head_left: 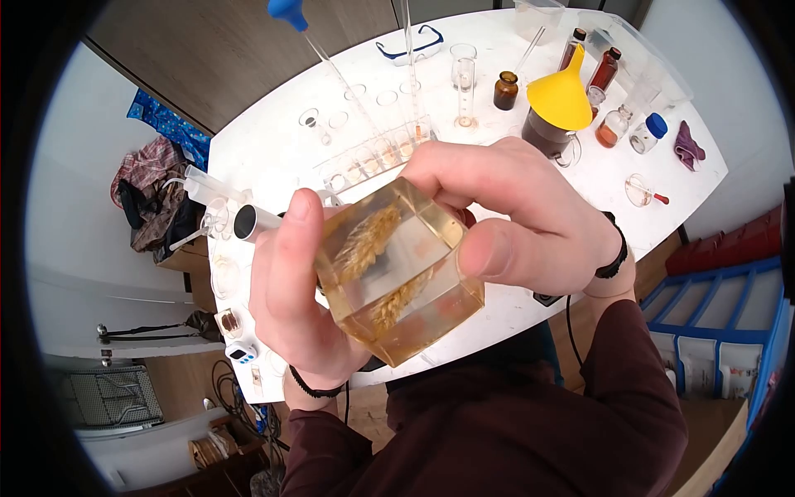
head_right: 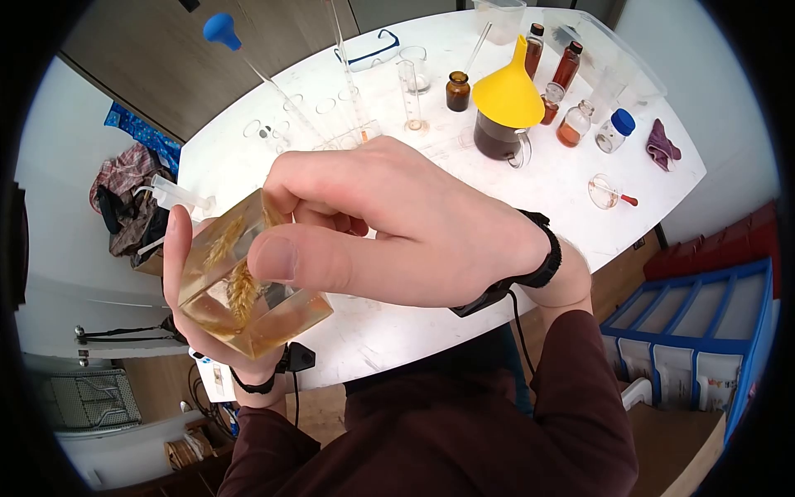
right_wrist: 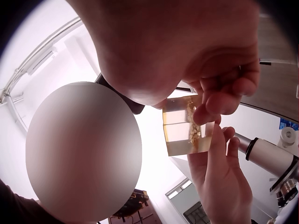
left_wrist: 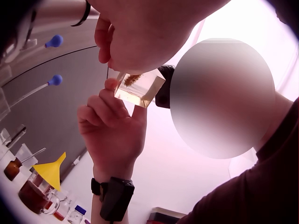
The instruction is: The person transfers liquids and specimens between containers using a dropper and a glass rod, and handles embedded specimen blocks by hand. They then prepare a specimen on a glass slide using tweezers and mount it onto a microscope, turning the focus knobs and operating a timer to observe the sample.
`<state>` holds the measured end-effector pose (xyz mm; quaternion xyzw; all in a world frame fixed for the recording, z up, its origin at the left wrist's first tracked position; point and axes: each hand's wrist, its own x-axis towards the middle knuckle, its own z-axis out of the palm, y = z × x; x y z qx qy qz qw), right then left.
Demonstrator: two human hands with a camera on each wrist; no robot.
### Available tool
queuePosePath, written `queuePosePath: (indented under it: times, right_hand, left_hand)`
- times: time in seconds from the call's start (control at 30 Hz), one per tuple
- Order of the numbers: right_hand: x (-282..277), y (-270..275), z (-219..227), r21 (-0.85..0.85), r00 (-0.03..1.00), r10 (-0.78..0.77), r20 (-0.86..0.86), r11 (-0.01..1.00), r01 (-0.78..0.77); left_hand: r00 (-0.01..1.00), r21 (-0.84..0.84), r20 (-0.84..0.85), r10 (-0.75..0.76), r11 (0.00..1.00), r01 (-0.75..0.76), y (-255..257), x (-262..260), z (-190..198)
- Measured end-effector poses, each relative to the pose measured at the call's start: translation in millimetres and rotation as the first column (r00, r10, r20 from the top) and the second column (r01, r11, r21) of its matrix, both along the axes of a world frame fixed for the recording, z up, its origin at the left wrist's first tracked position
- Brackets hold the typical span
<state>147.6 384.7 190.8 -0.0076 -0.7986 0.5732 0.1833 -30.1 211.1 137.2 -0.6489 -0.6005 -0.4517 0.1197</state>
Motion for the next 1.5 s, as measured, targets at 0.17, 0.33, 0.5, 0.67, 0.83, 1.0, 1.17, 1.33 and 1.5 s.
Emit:
queuePosePath:
  times: [0.17,0.33,0.5,0.67,0.83,1.0,1.17,1.33,1.5]
  right_hand:
    - [4,-4,4,-0.084,0.996,-0.091,-0.006,0.992,0.09]
    - [3,-1,3,-0.034,0.994,-0.101,-0.031,0.994,0.1]
    - [0,7,-2,0.011,0.991,-0.124,-0.048,0.992,0.125]
    - [-4,8,-6,-0.02,0.983,-0.167,-0.071,0.986,0.166]
    - [-3,7,-4,-0.042,0.986,-0.148,-0.071,0.988,0.146]
    - [-3,7,-4,-0.077,0.989,-0.135,-0.067,0.988,0.13]
    - [-5,7,-8,-0.11,0.991,-0.125,-0.049,0.987,0.119]
    - [-6,8,-9,-0.108,0.994,-0.109,-0.033,0.989,0.105]
    - [-14,6,-18,-0.105,0.972,-0.104,-0.211,0.991,0.083]
  left_hand:
    - [0.984,0.02,0.173,0.03,0.999,-0.034,6,13,7]
    - [0.998,0.03,0.059,0.027,0.999,-0.029,9,10,13]
    - [0.988,0.246,-0.151,0.025,0.969,0.013,20,7,19]
    - [0.992,0.177,-0.098,-0.077,0.98,0.094,12,5,18]
    - [0.993,0.193,-0.057,-0.105,0.975,0.114,15,3,16]
    - [0.989,0.248,-0.049,-0.14,0.958,0.148,16,3,13]
    - [0.99,0.249,-0.054,-0.129,0.959,0.139,15,5,13]
    - [0.988,0.258,-0.069,-0.14,0.954,0.153,13,3,13]
    - [0.991,0.136,-0.083,-0.106,0.984,0.117,6,3,13]
